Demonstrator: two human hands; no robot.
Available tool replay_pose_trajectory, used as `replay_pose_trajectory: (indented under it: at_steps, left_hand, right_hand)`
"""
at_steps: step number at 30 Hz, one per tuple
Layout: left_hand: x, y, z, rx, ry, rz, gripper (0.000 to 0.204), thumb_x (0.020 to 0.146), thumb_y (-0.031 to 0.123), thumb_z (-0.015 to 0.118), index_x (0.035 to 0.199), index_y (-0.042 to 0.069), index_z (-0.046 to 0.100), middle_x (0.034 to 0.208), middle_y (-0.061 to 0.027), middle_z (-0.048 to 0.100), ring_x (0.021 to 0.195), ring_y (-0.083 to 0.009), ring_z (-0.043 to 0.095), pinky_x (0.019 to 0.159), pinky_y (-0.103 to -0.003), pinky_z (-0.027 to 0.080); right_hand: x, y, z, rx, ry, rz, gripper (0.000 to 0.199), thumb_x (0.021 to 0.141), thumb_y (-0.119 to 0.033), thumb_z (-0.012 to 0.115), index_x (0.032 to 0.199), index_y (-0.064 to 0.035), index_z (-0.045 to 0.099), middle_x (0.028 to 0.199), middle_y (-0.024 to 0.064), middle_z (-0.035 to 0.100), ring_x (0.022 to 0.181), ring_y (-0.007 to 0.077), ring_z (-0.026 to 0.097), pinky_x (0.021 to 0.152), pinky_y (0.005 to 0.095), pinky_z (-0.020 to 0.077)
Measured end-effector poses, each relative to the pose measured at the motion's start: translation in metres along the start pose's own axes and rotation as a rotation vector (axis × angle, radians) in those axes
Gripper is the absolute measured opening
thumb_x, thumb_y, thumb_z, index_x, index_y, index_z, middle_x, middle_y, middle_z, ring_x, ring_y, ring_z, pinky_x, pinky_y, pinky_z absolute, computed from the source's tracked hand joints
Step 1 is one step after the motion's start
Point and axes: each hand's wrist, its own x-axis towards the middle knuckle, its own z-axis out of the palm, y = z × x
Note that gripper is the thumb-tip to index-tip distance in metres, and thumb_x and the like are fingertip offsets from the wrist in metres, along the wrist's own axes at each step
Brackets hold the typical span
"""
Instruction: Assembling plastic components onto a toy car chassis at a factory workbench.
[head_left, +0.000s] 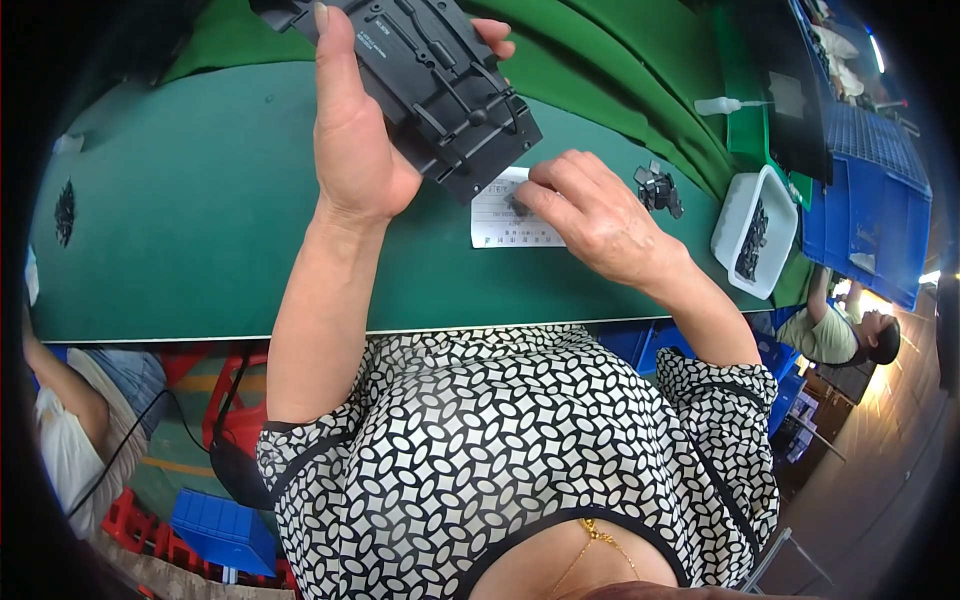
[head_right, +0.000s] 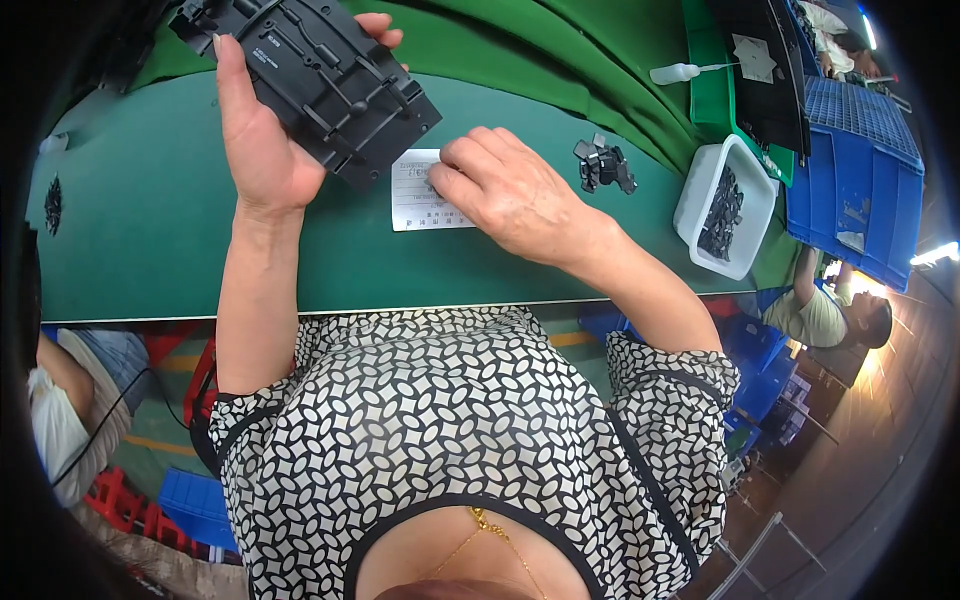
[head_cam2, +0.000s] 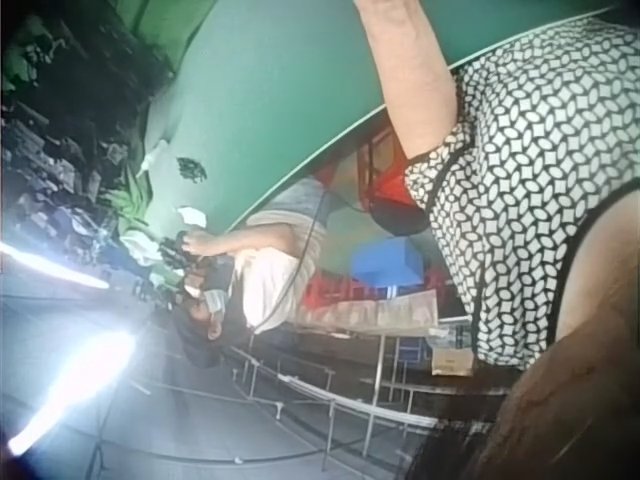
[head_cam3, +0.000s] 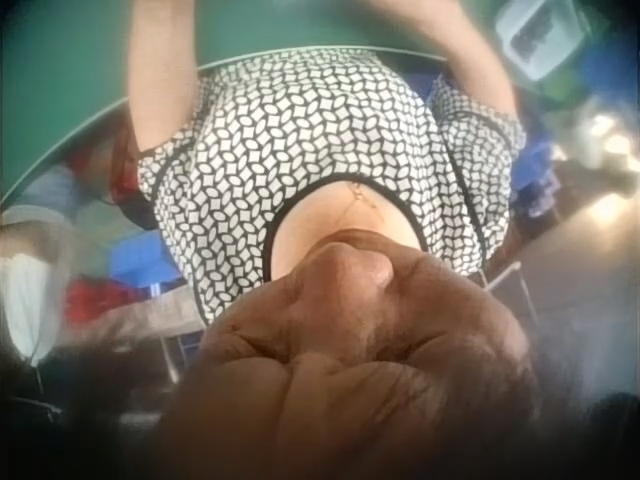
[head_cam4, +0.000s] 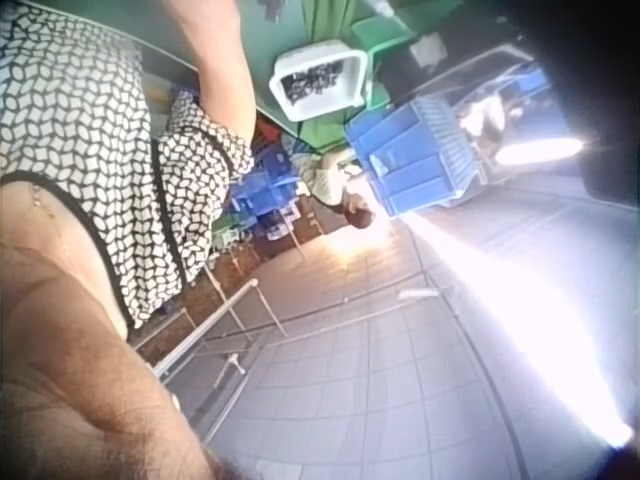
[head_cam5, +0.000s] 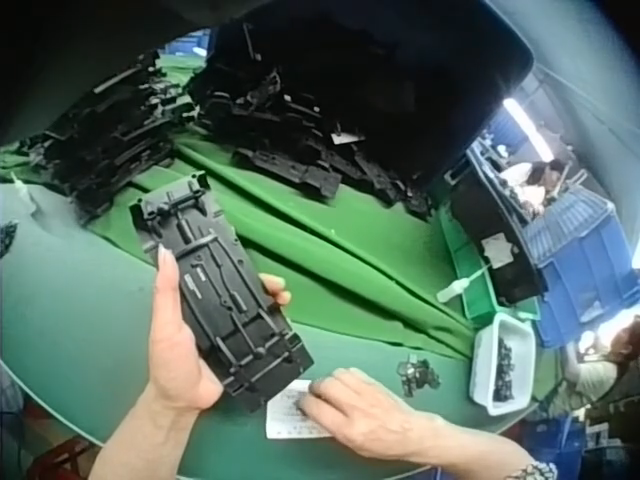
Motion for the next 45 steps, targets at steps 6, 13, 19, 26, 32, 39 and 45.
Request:
replay_pose_trajectory:
  at_steps: [6,13,19,26,32,39,45]
  left_hand:
    - [-0.001,0.0,-0.002,-0.021,-0.001,-0.003,0.073,0.094,0.062,0.02,0.107,-0.001,0.055,0.101,-0.0175,0.063,0.093,-0.0249,0.062,0.078,-0.036,0.054]
    - [0.0,0.0,0.0,-0.011,0.003,-0.002,0.072,0.094,0.062,0.02,0.108,-0.001,0.054,0.101,-0.018,0.063,0.093,-0.0255,0.062,0.079,-0.036,0.053]
    - [-0.004,0.004,0.009,-0.003,0.097,-0.038,0.072,0.094,0.062,0.019,0.111,0.0,0.052,0.104,-0.0191,0.063,0.096,-0.0264,0.061,0.081,-0.037,0.053]
    - [-0.005,0.004,0.007,-0.013,0.073,-0.041,0.071,0.094,0.061,0.019,0.114,0.001,0.051,0.106,-0.0194,0.062,0.1,-0.0276,0.06,0.084,-0.037,0.052]
    - [-0.006,0.005,0.008,0.077,0.083,-0.056,0.072,0.094,0.06,0.018,0.13,0.003,0.041,0.12,-0.0237,0.054,0.113,-0.0351,0.052,0.095,-0.046,0.046]
    - [-0.006,0.004,0.01,0.008,0.095,-0.032,0.069,0.094,0.06,0.021,0.11,0.001,0.052,0.103,-0.0189,0.063,0.095,-0.026,0.062,0.081,-0.037,0.053]
    - [-0.007,0.006,0.009,0.055,0.088,-0.071,0.075,0.095,0.06,0.015,0.125,-0.002,0.046,0.119,-0.0224,0.055,0.113,-0.0335,0.053,0.095,-0.045,0.046]
  right_hand:
    - [-0.003,-0.005,-0.001,-0.003,-0.055,0.017,0.024,0.071,-0.003,0.058,0.095,0.0004,0.057,0.091,0.0102,0.053,0.081,0.0244,0.052,0.071,0.0343,0.0438]
    - [-0.009,-0.006,-0.005,0.129,-0.061,0.084,0.028,0.072,0.003,0.057,0.099,-0.0008,0.057,0.094,0.0114,0.055,0.081,0.0276,0.054,0.07,0.0347,0.0452]
    - [-0.005,-0.011,-0.013,0.458,0.013,0.591,0.013,0.084,-0.005,0.061,0.096,0.0011,0.062,0.084,0.0122,0.061,0.071,0.0205,0.06,0.061,0.0292,0.0478]
    - [-0.003,-0.007,-0.016,0.612,-0.027,0.83,0.016,0.084,-0.01,0.063,0.093,0.0032,0.062,0.076,0.0081,0.064,0.067,0.0112,0.058,0.062,0.0267,0.0473]
    - [0.002,-0.01,-0.017,0.622,-0.078,0.858,0.017,0.083,-0.009,0.06,0.093,0.0041,0.062,0.082,0.0163,0.065,0.073,0.0233,0.064,0.066,0.0331,0.0504]
    - [0.004,-0.016,-0.012,0.552,-0.039,0.743,0.012,0.079,-0.004,0.059,0.089,0.0036,0.061,0.082,0.0168,0.063,0.07,0.0282,0.063,0.064,0.0354,0.0501]
    - [0.001,-0.019,-0.004,0.477,-0.002,0.653,0.01,0.079,-0.002,0.06,0.088,0.002,0.062,0.08,0.0141,0.061,0.068,0.0271,0.061,0.062,0.0345,0.049]
